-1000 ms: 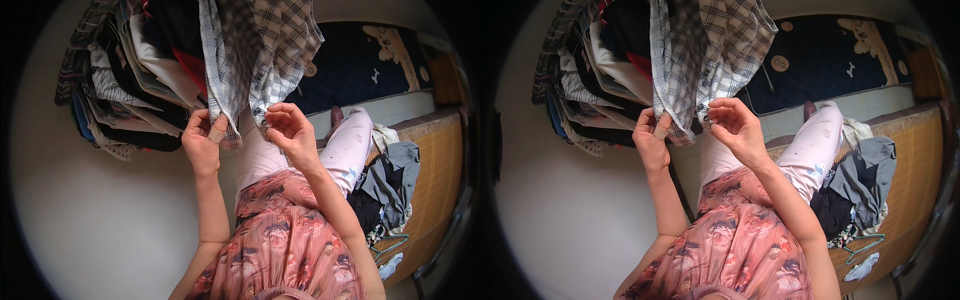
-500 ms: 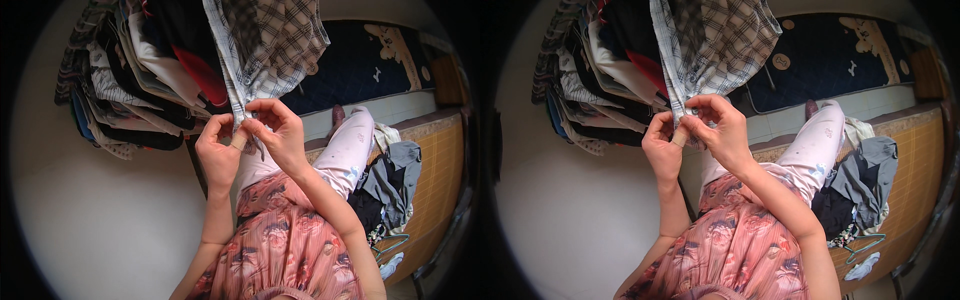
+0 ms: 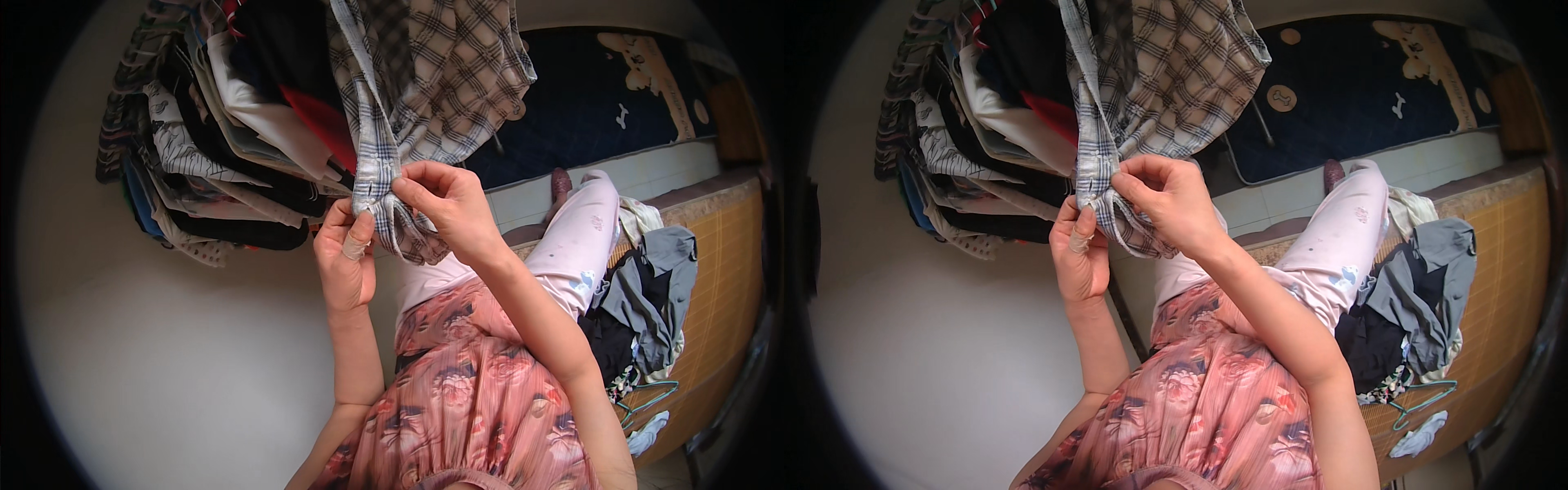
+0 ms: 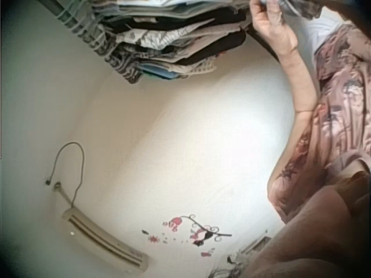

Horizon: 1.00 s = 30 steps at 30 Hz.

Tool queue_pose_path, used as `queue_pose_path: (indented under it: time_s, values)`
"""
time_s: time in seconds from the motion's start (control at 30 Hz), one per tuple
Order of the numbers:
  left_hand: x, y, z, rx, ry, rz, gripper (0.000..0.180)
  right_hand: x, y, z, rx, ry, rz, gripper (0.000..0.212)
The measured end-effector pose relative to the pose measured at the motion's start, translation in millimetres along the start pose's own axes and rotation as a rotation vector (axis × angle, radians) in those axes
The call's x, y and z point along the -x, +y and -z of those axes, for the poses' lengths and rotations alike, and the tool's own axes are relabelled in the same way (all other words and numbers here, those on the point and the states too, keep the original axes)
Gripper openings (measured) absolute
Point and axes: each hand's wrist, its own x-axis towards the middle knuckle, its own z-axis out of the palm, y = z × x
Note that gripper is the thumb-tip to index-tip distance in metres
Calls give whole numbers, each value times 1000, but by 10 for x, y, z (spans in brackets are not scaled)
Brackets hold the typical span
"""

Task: The person takes a shirt off a clothes rack, then puts pants and a plaid shirt onto hangers one at a time, buttons the plaid shirt, and hangs the clothes onto the rack.

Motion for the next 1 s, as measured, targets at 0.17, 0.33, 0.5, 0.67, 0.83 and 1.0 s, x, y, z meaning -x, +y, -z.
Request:
queue_pose_path:
  time_s: [0.17, 0.33, 0.5, 0.67, 0.83, 1.0]
  values:
    - [1, -2, 11, 167, 0, 107, 21, 15, 28, -17, 30, 21, 13, 17]
    - [34, 60, -80, 1, 51, 20, 19, 70, -42, 3, 65, 38, 16, 14]
    - [44, 36, -250, -513, 139, -185, 15, 187, -50, 33, 174, 194, 193, 18]
    - [19, -46, -254, -785, 221, -293, 16, 246, -81, 42, 437, 265, 399, 21]
    - [42, -67, -285, -805, 229, -361, 15, 275, -80, -17, 352, 219, 324, 18]
    - [62, 26, -347, -989, 217, -520, 16, 279, -79, 20, 325, 203, 302, 16]
